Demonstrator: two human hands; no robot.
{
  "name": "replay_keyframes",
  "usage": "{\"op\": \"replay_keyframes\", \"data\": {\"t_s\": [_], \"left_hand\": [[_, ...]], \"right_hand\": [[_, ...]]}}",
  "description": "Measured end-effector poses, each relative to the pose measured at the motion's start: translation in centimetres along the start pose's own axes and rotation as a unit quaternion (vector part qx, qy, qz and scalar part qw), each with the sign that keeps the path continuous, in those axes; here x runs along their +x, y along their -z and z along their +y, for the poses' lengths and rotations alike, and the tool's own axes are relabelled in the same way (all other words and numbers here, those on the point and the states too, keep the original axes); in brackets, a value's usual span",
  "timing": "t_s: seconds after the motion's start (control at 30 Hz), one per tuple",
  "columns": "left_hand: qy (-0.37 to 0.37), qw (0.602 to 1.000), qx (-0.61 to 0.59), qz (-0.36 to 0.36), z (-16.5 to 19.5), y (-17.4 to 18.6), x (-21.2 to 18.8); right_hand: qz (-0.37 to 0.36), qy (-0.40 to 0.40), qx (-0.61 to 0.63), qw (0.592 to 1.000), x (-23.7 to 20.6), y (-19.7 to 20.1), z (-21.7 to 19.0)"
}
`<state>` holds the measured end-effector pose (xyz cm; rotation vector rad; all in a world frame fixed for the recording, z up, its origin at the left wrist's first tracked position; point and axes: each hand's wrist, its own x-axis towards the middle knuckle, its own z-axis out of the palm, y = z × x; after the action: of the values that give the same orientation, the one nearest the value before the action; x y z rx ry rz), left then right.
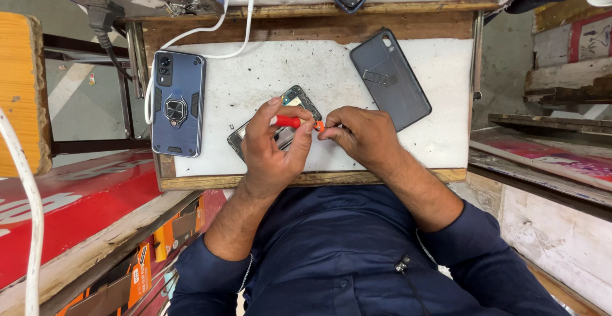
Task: The person disassembles a smartphone, removes the battery and screen, cleans the frame, and reassembles the device with a screwdriver. The person handles the motherboard, battery, screen, and frame, then secures components with screws.
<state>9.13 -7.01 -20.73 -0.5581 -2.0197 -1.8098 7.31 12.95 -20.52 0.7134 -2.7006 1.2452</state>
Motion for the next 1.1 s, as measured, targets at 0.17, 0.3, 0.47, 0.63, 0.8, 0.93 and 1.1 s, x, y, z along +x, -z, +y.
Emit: {"op": "replay_keyframes", "data": {"t_s": [0.17, 0.3, 0.47, 0.63, 0.8, 0.93, 1.1], "left_hand": [[-0.013, 0.999, 0.042, -0.001, 0.0, 0.0, 0.1], [-0.029, 0.996, 0.086, 0.004, 0.2, -0.1, 0.3], [-0.078, 0.985, 0.154, 0.010, -0.1, 0.2, 0.6], [-0.075, 0.979, 0.189, 0.026, -1.2, 1.2, 0.8], [-0.076, 0.977, 0.197, 0.012, -2.5, 0.9, 0.7], [-0.070, 0.977, 0.203, 0.003, -3.1, 0.6, 0.6], [-0.076, 0.973, 0.219, -0.009, -3.5, 0.4, 0.6]], "right_hand": [[-0.004, 0.002, 0.002, 1.000, -0.1, -0.1, 0.1], [-0.010, -0.010, -0.010, 1.000, -0.1, -0.2, 0.1], [-0.032, -0.056, 0.018, 0.998, 0.2, -0.1, -0.3], [-0.029, -0.060, -0.036, 0.997, 0.9, -0.1, -0.9], [-0.035, -0.069, -0.058, 0.995, 1.3, -0.3, -1.1], [-0.049, -0.087, -0.056, 0.993, 1.4, -0.3, -0.9], [-0.055, -0.102, -0.053, 0.992, 1.6, -0.3, -1.0]]}}
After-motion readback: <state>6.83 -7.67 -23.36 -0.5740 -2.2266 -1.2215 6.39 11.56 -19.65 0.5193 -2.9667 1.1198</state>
